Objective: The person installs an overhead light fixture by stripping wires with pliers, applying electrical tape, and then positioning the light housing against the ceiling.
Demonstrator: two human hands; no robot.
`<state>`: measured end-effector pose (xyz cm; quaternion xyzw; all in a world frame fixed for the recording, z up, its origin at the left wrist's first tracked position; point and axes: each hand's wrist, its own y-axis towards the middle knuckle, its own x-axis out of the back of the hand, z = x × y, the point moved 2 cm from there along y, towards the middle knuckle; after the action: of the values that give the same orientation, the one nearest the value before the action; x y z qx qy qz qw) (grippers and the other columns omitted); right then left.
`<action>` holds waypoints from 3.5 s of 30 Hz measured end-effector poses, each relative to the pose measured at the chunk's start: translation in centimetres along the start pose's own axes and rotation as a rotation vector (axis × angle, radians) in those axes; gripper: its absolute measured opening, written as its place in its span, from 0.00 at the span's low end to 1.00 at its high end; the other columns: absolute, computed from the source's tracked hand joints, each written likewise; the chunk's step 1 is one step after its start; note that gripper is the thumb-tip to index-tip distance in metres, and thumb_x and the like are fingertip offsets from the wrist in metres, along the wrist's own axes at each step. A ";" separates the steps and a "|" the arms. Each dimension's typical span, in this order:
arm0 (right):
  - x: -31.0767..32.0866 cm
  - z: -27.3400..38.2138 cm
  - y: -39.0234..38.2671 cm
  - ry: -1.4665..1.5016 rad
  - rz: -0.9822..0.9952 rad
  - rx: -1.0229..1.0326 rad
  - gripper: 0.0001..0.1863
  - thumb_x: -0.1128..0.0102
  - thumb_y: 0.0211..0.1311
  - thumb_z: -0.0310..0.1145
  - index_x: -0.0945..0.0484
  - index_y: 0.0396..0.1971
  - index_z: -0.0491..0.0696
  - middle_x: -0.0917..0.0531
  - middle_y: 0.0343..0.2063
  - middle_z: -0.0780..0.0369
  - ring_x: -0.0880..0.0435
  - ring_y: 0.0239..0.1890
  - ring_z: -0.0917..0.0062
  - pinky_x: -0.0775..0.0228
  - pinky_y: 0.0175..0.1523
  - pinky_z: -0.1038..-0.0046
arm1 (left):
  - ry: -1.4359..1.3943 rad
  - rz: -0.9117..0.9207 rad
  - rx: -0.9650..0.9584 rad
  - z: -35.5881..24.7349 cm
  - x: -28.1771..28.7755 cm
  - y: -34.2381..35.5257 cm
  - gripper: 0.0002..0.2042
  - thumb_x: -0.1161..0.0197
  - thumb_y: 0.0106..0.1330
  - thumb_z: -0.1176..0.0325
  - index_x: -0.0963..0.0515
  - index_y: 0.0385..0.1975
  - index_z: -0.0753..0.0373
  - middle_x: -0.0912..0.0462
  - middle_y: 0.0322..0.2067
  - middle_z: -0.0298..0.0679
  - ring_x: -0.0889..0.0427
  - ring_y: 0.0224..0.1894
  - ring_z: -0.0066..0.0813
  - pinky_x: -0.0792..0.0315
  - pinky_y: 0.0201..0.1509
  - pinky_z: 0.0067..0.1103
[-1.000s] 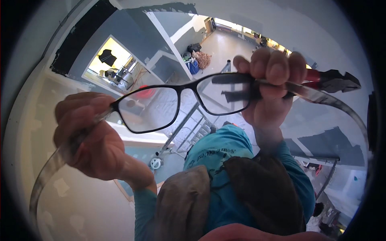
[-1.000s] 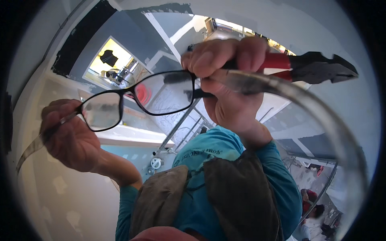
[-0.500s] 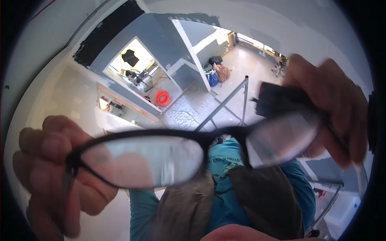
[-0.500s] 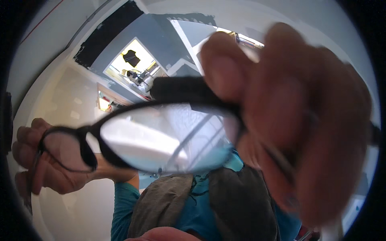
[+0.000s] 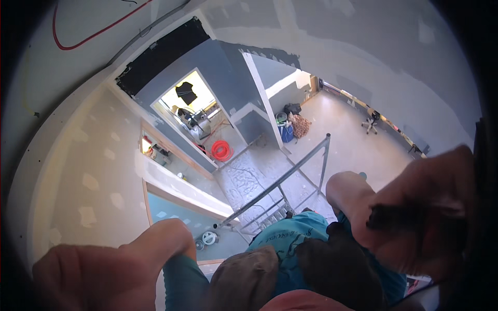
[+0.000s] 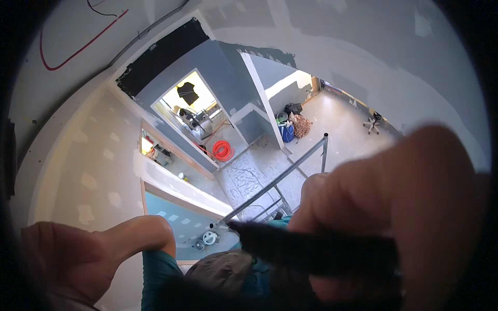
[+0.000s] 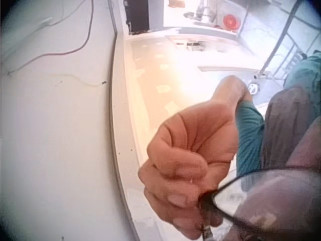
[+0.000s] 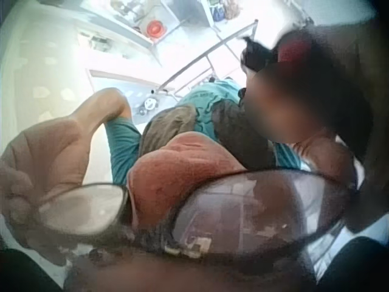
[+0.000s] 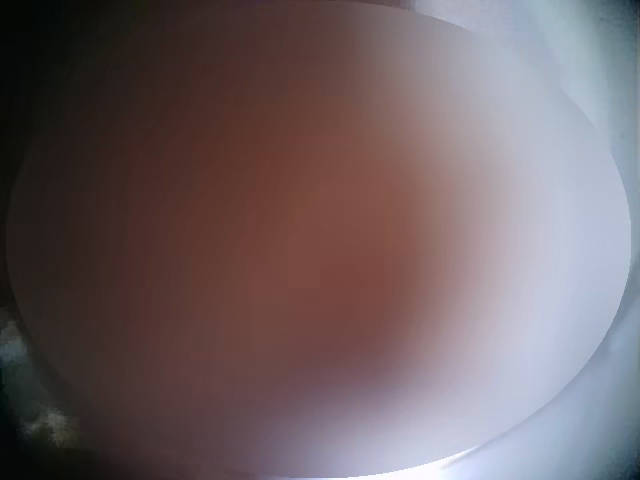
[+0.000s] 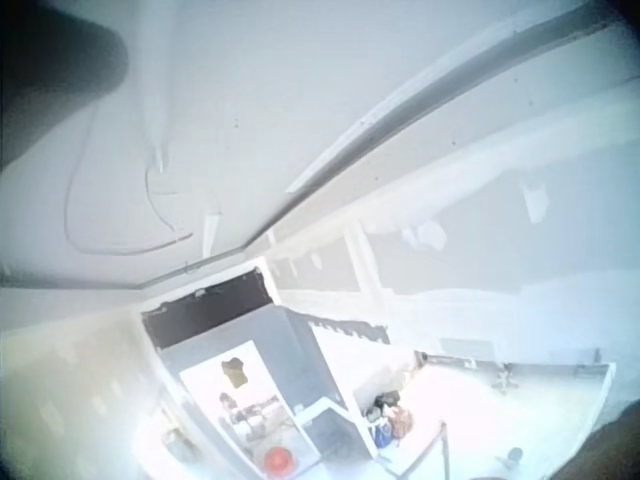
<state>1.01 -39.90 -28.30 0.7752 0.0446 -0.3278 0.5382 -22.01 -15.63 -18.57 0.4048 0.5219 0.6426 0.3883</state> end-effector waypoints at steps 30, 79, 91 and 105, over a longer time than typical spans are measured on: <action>12.9 -29.7 -1.1 -0.417 0.585 -1.176 0.19 0.40 0.75 0.37 0.24 0.59 0.44 0.24 0.30 0.69 0.29 0.32 0.85 0.32 0.41 0.78 | 1.767 0.725 -0.008 16.9 -2.1 8.9 0.05 0.35 0.68 0.75 0.18 0.41 0.63 0.17 0.35 0.40 0.17 0.35 0.39 0.26 0.39 0.33; 1.3 -39.9 11.5 -0.792 0.906 -0.224 0.16 0.45 0.75 0.29 0.25 0.59 0.44 0.14 0.47 0.49 0.14 0.49 0.53 0.24 0.53 0.57 | 1.702 0.409 -0.083 25.6 4.0 11.8 0.05 0.31 0.70 0.68 0.14 0.37 0.62 0.22 0.27 0.35 0.25 0.26 0.21 0.29 0.31 0.23; 1.1 -40.4 11.3 -0.800 0.893 -0.201 0.16 0.44 0.77 0.34 0.23 0.60 0.46 0.13 0.36 0.54 0.17 0.36 0.67 0.27 0.45 0.65 | 1.700 0.423 -0.123 25.7 4.4 11.9 0.05 0.30 0.69 0.68 0.14 0.38 0.61 0.21 0.27 0.34 0.24 0.25 0.21 0.28 0.31 0.22; 2.2 -37.6 10.5 -1.027 0.837 0.060 0.17 0.45 0.73 0.28 0.25 0.59 0.50 0.15 0.43 0.52 0.13 0.42 0.57 0.20 0.49 0.58 | 1.720 0.452 -0.101 25.6 5.0 12.1 0.07 0.31 0.68 0.64 0.12 0.43 0.53 0.24 0.28 0.37 0.19 0.27 0.31 0.26 0.33 0.29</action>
<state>24.44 -12.43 -13.31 0.4870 -0.5317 -0.4201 0.5511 -1.10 -3.78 -2.80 -0.1419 0.5115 0.8077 -0.2565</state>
